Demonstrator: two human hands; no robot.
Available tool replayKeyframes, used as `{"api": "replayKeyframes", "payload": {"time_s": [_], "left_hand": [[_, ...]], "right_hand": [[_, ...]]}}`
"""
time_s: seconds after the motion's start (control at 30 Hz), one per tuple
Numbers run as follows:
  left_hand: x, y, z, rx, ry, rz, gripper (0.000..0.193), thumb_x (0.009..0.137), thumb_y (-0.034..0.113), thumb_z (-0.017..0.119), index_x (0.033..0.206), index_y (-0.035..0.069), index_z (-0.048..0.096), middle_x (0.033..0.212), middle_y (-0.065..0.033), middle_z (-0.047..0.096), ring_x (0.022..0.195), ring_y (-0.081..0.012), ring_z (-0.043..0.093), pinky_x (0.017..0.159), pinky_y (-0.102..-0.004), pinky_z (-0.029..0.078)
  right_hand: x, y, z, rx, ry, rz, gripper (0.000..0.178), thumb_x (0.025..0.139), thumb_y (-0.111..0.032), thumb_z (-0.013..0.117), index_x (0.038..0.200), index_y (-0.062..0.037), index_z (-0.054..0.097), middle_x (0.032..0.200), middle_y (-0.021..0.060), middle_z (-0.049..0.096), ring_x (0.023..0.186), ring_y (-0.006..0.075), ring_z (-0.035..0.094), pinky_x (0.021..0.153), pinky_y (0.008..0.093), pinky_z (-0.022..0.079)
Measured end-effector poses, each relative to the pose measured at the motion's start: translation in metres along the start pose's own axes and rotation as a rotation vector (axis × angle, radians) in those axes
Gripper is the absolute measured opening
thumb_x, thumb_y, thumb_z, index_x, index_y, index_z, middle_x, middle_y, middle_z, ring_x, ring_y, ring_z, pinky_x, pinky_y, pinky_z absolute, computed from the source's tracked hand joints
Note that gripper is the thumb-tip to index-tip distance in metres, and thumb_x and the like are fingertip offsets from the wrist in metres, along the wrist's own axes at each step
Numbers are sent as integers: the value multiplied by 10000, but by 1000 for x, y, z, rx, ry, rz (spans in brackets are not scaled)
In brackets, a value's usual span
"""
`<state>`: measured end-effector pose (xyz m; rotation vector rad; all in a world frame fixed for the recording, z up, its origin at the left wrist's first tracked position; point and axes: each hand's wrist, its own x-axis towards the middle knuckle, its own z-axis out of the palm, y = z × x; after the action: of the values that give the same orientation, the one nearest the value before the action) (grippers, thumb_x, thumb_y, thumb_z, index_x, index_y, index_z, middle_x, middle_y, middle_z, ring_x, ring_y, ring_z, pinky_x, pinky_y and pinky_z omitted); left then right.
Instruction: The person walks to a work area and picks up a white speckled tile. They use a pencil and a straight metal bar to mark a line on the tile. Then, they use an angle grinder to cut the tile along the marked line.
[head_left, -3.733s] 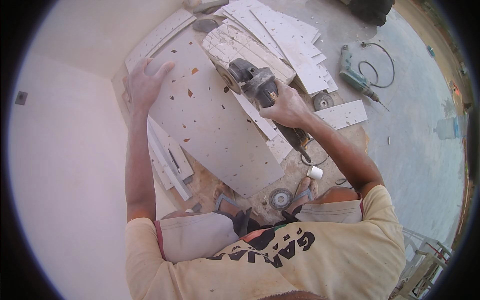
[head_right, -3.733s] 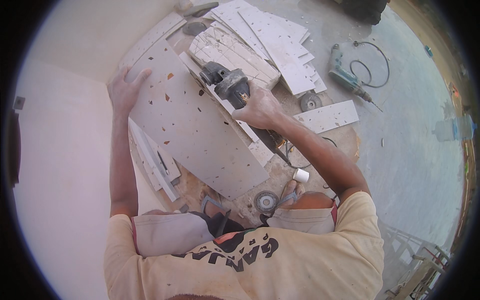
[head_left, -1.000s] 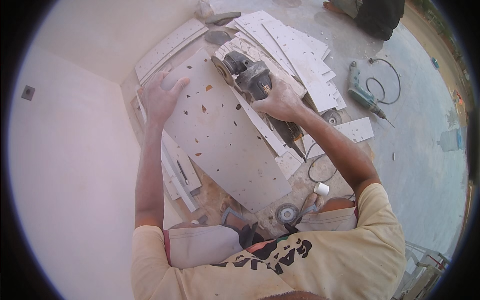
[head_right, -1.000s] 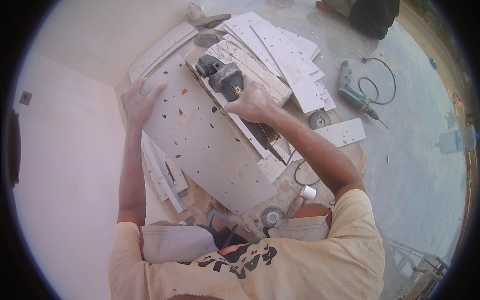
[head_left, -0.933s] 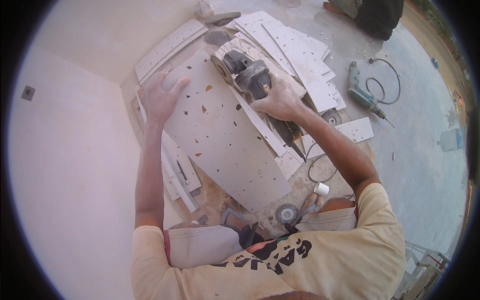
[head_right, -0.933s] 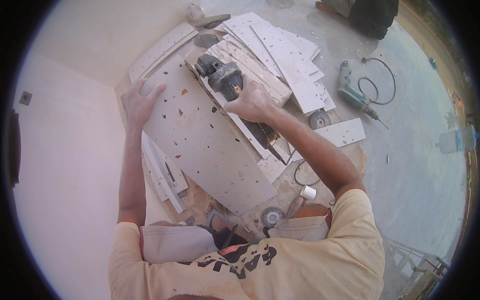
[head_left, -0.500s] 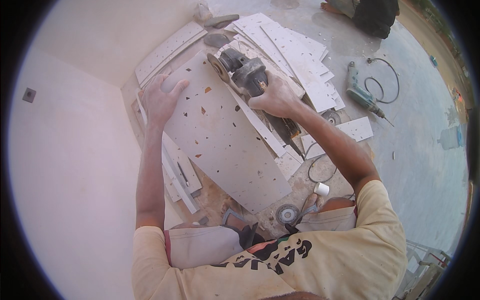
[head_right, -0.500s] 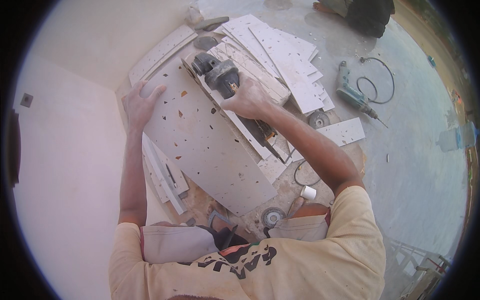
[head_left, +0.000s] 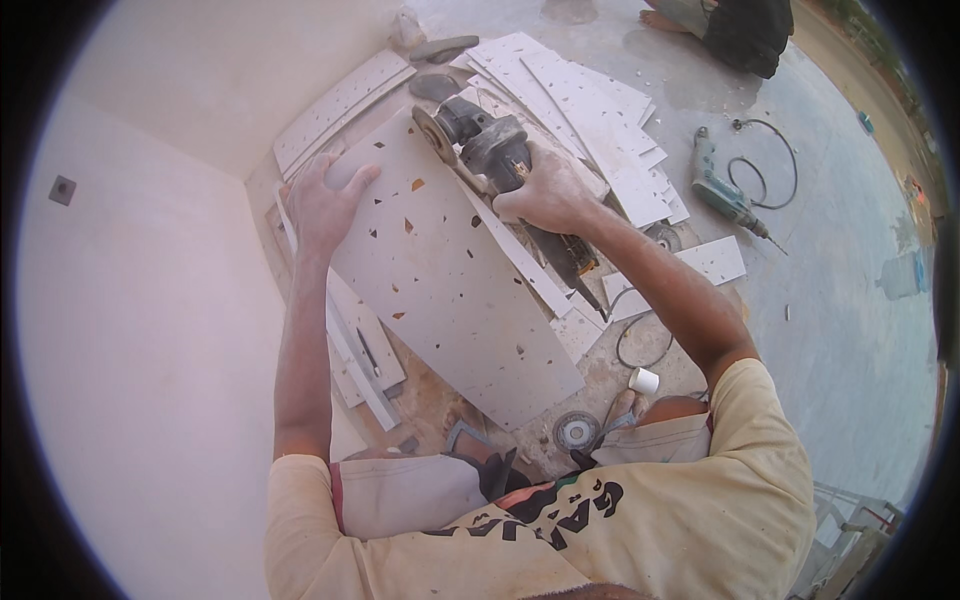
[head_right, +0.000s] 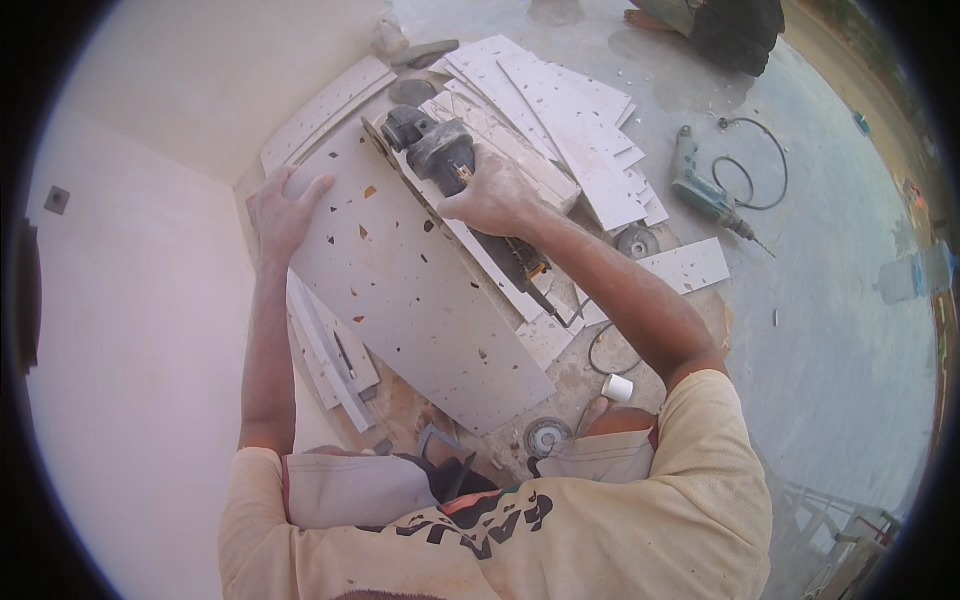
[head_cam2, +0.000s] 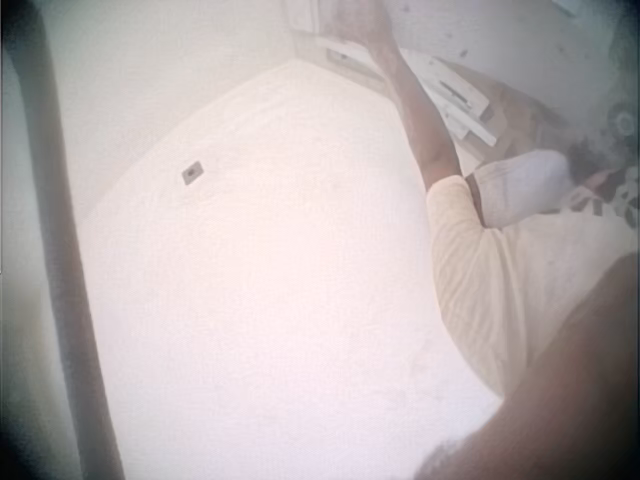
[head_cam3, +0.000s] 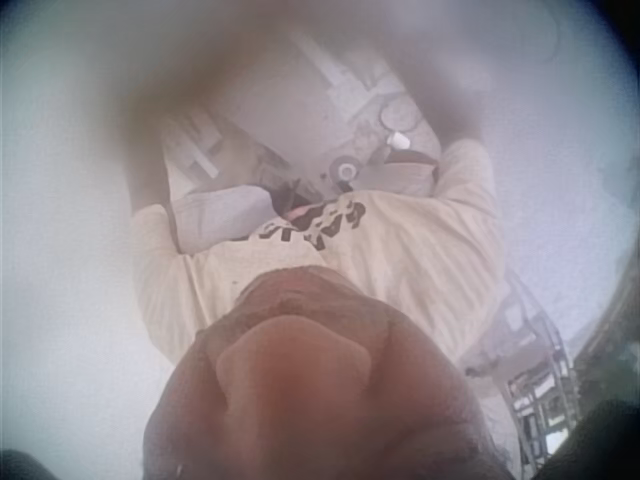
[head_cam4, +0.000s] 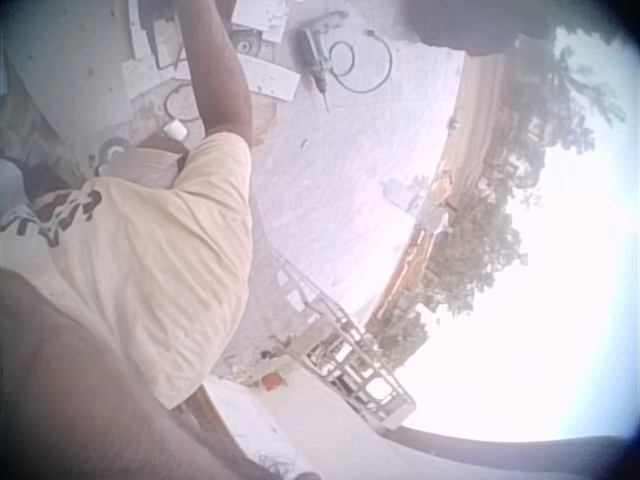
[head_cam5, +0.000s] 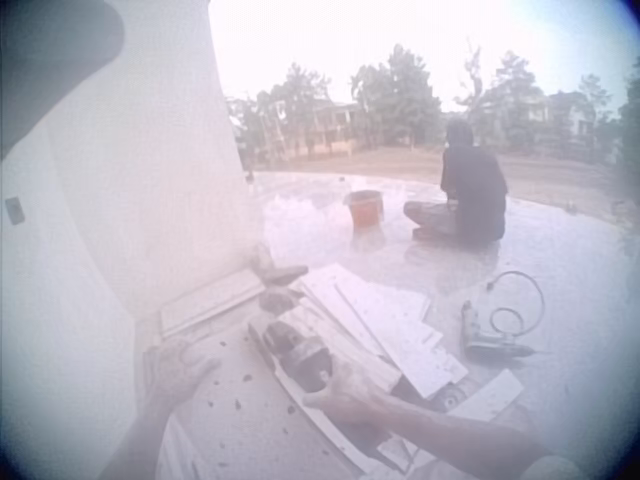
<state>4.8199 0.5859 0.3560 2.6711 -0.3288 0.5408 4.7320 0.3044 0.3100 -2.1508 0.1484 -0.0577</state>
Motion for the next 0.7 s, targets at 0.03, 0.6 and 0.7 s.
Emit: {"api": "replayKeyframes", "payload": {"time_s": [0.03,0.6,0.7], "left_hand": [[0,0,0,-8,-3,-4,492,787,532,781,983,88,702,889,-77,715,934,-246,659,1017,-403,344],[-1,13,-8,51,-57,-68,501,802,500,782,1095,97,731,948,-107,731,1099,-319,539,980,-449,441],[0,12,-7,45,-48,-59,487,804,494,780,1081,97,731,944,-105,731,1097,-310,543,978,-443,442]], "right_hand": [[-1,-1,-1,0,1,-1,740,615,-266,745,1227,106,561,1024,259,687,975,334,677,880,390,527],[5,-9,-4,-18,-19,9,792,643,-280,755,1296,104,524,1058,264,681,995,337,678,883,393,532],[4,-11,-5,-12,-19,5,782,643,-283,756,1284,105,531,1048,263,681,983,335,681,876,389,533]]}}
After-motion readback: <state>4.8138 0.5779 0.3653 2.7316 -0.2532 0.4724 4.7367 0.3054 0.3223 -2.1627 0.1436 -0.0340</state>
